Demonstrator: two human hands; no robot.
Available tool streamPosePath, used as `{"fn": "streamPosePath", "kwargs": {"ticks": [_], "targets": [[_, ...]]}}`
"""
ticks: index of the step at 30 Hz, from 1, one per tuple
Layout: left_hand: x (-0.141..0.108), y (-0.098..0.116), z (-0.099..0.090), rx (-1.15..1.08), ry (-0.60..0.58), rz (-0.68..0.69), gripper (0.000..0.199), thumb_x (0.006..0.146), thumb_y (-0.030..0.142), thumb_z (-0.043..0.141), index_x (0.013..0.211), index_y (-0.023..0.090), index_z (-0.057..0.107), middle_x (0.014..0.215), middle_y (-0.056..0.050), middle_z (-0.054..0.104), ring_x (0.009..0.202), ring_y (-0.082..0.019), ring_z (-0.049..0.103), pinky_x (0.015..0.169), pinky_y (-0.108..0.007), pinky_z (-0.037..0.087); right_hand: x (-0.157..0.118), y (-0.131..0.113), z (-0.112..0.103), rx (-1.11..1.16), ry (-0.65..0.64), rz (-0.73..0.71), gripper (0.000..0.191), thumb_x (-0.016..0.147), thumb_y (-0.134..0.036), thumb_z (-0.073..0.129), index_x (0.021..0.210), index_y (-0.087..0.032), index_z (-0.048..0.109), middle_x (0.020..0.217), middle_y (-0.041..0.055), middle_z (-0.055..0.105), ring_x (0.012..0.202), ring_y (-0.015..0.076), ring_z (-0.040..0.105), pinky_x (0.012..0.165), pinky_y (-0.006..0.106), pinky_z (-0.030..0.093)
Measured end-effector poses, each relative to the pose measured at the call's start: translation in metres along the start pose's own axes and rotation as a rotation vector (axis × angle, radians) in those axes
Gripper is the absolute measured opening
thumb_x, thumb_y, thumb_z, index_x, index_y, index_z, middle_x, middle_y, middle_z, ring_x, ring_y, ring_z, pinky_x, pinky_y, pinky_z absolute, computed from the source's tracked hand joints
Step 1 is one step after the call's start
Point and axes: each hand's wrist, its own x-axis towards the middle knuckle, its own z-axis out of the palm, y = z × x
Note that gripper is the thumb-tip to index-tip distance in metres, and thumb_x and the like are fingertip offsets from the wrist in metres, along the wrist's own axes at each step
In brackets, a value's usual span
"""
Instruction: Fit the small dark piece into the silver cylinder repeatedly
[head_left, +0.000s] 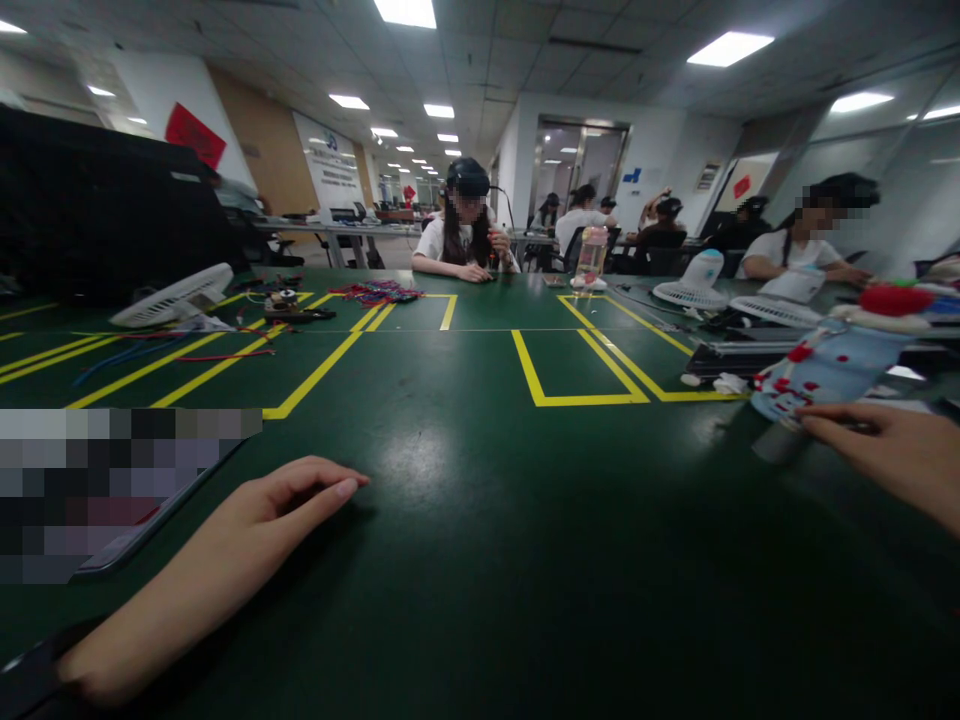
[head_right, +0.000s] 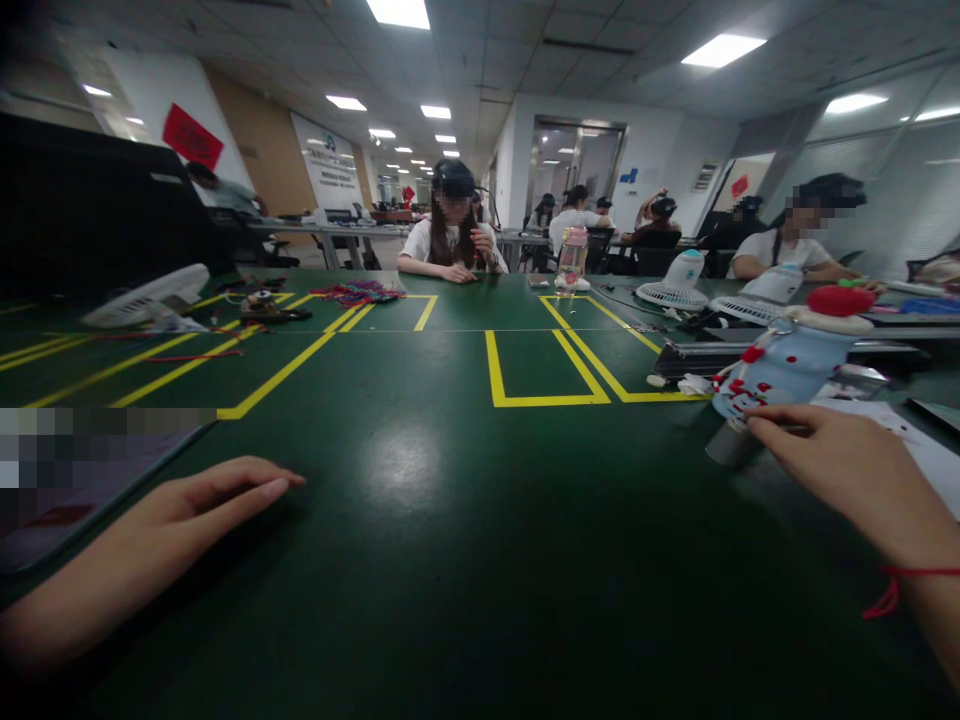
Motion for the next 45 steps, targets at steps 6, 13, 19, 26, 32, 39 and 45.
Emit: {"fn": "streamPosePath", "kwargs": {"ticks": [6,13,19,26,32,39,45], "targets": [[0.0,0.001,-0.001,0.02,0.004,-0.001,0.034,0.085,0.054,0.05,0.101,0.027,0.063,0.109,0.001,0.065,0.107,-0.024,0.057,0.093,-0.033,0.037,-0.004,-0.009,-0.007,0.074,-0.102,0.169,0.045,0.078,-0.056,0.053,0.101,-0.02,0.066,0.094,0.013,0.066,0.078,0.0223,0.057,0.068,0.034,0.039],[0.003,-0.004,0.001,0.011,-0.008,0.007,0.033,0.086,0.056,0.049,0.101,0.03,0.063,0.108,0.003,0.064,0.106,-0.023,0.057,0.091,-0.031,0.037,0.003,0.004,0.009,0.262,-0.158,0.028,0.045,0.068,-0.049,0.064,0.101,-0.019,0.066,0.1,0.011,0.066,0.083,0.0259,0.06,0.075,0.039,0.043],[0.005,-0.004,0.0,0.037,-0.012,0.015,0.036,0.085,0.056,0.049,0.101,0.028,0.063,0.109,0.0,0.065,0.106,-0.025,0.057,0.093,-0.036,0.038,-0.044,-0.077,-0.006,0.439,-0.05,-0.2,0.054,0.079,-0.056,0.052,0.123,-0.025,0.052,0.108,0.0089,0.062,0.089,0.0231,0.061,0.076,0.039,0.05],[0.005,-0.006,0.001,0.08,0.032,0.028,0.036,0.084,0.056,0.05,0.1,0.026,0.064,0.108,-0.004,0.066,0.103,-0.028,0.059,0.092,-0.042,0.042,-0.116,-0.208,-0.018,0.779,-0.29,-0.857,0.035,0.087,-0.034,0.051,0.121,-0.026,0.051,0.118,0.0024,0.057,0.107,0.0142,0.054,0.095,0.032,0.046],[-0.001,0.008,0.012,0.197,0.073,0.163,0.03,0.088,0.049,0.049,0.098,0.027,0.066,0.106,-0.004,0.065,0.101,-0.026,0.059,0.089,-0.039,0.045,-0.13,-0.226,-0.004,0.91,-0.392,-0.841,0.044,0.084,-0.03,0.054,0.126,-0.023,0.046,0.121,0.0069,0.055,0.108,0.0169,0.054,0.095,0.036,0.046],[0.009,0.082,0.062,0.166,0.085,0.527,0.025,0.09,0.037,0.051,0.109,0.029,0.064,0.108,-0.003,0.062,0.097,-0.02,0.058,0.086,-0.035,0.046,-0.131,-0.225,0.012,1.032,-0.526,-0.69,0.064,0.076,-0.032,0.065,0.13,-0.021,0.032,0.114,0.0064,0.061,0.106,0.0177,0.057,0.094,0.037,0.045],[0.023,0.115,0.083,0.124,0.109,0.593,0.016,0.088,0.028,0.056,0.084,0.026,0.072,0.092,-0.002,0.062,0.086,-0.018,0.059,0.076,-0.032,0.046,-0.128,-0.227,0.01,1.051,-0.55,-0.704,0.061,0.076,-0.033,0.067,0.126,-0.02,0.035,0.115,0.0067,0.062,0.11,0.0183,0.057,0.094,0.036,0.044]]}}
